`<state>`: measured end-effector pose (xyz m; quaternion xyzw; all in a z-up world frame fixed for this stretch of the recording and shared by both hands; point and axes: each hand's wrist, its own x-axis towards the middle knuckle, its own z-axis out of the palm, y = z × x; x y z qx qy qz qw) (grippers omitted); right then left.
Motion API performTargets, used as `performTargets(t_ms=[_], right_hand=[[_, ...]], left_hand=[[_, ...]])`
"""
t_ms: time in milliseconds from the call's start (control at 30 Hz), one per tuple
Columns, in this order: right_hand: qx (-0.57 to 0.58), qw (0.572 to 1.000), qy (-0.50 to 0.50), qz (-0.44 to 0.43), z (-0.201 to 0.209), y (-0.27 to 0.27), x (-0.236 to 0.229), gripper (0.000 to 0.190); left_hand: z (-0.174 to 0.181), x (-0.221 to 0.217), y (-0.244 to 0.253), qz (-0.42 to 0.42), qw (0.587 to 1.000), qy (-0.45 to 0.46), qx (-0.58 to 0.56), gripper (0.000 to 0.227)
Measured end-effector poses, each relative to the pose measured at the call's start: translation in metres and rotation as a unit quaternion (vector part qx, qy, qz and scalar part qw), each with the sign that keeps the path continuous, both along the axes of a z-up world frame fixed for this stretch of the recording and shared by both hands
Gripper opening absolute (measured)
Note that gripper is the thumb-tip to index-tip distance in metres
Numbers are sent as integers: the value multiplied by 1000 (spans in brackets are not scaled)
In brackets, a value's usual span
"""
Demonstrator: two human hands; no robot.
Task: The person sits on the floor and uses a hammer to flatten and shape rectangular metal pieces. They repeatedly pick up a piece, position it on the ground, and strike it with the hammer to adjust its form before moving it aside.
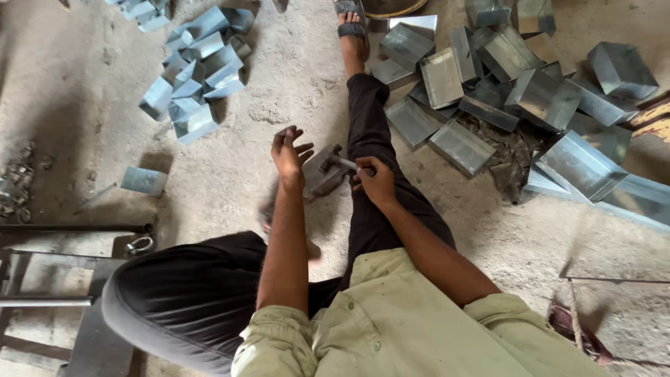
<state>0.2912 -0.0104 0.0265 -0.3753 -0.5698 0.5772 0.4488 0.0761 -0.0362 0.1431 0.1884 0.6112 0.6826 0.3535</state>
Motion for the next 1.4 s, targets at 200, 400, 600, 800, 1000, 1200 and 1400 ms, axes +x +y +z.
performTargets(t_ms=[200, 400, 600, 800, 1000, 1200, 1400], right_hand=[[-2, 1000, 2, 12, 28, -12, 6, 28], [64, 996, -57, 26, 57, -25, -21, 26], [99, 985, -108, 88, 84, -15, -59, 22], [144, 944, -248, 162, 107, -9, -58, 20], [202, 832, -448, 257, 142, 3, -80, 42], [-178, 760, -491, 387, 164, 17, -98, 63], [-174, 799, -467, 336, 68, 61, -95, 68]], left_hand=[[-81, -53, -25, 121, 983, -138, -11, 31], [-202, -85, -58, 267, 948, -131, -117, 26], [-206, -84, -49, 218, 958, -97, -157, 22], [-164, -62, -33, 168, 973, 7, -159, 23], [-174, -43, -18, 161, 959, 75, -223, 28], [-202, -23, 2, 161, 962, 91, -200, 28], [-217, 6, 2, 177, 949, 164, -203, 21]])
